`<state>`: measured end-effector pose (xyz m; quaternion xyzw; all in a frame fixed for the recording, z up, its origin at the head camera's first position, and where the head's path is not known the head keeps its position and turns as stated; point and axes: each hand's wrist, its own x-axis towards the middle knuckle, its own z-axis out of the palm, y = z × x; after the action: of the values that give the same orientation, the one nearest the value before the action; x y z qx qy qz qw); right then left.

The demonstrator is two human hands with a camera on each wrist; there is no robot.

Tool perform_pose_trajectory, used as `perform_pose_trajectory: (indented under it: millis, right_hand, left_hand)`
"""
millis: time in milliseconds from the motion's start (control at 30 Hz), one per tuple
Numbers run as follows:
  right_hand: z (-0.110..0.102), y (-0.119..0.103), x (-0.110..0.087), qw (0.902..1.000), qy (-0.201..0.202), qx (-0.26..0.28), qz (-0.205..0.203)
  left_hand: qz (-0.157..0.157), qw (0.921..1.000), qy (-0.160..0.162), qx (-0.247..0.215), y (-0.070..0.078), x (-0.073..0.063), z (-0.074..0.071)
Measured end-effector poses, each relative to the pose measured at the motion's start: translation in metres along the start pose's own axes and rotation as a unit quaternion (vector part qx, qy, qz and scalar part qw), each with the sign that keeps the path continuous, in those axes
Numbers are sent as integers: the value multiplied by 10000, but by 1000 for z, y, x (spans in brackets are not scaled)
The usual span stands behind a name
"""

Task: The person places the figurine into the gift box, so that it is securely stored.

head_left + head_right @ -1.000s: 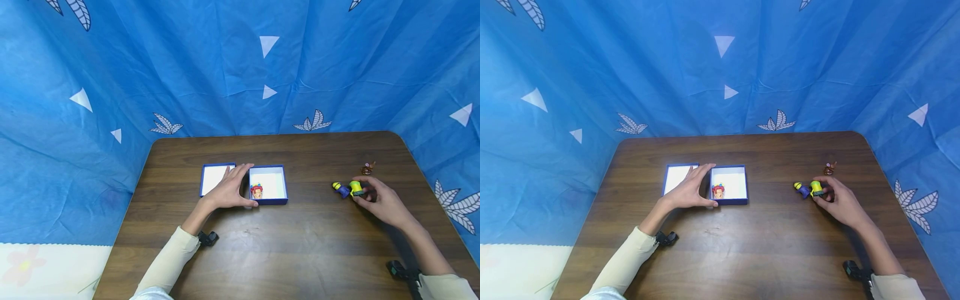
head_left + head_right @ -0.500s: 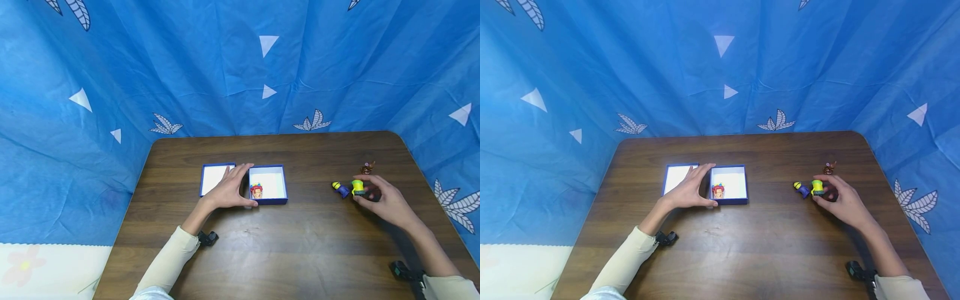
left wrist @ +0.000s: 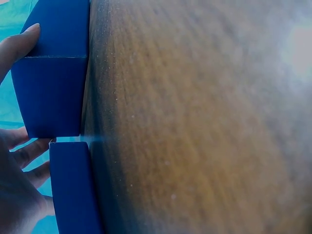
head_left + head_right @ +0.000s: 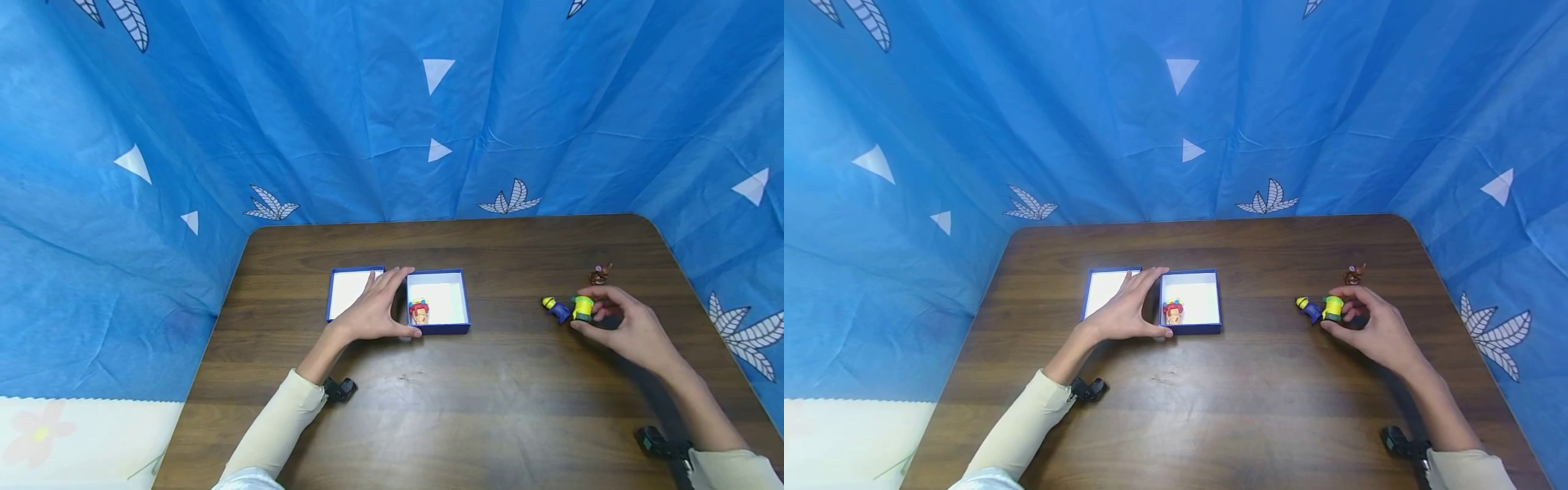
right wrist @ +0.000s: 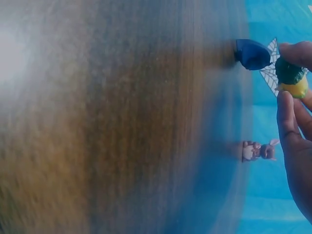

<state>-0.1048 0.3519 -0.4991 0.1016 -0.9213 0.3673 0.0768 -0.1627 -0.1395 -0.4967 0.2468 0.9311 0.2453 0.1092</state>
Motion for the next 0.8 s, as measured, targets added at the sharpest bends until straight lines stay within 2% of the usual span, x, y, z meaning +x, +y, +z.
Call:
perform_pose_trajectory:
  millis: [267, 467, 800]
  right_hand:
    - [4, 4, -1, 9989, 14, 383, -264]
    - [5, 3, -2, 9983, -158, 534, -161]
    - [5, -3, -4, 9990, -191, 377, 109]
  left_hand:
    - [-17, 10000, -7, -30, 0, 0, 1]
    - [-48, 10000, -14, -8, 0, 0, 2]
    - [-17, 10000, 2, -89, 1, 0, 1]
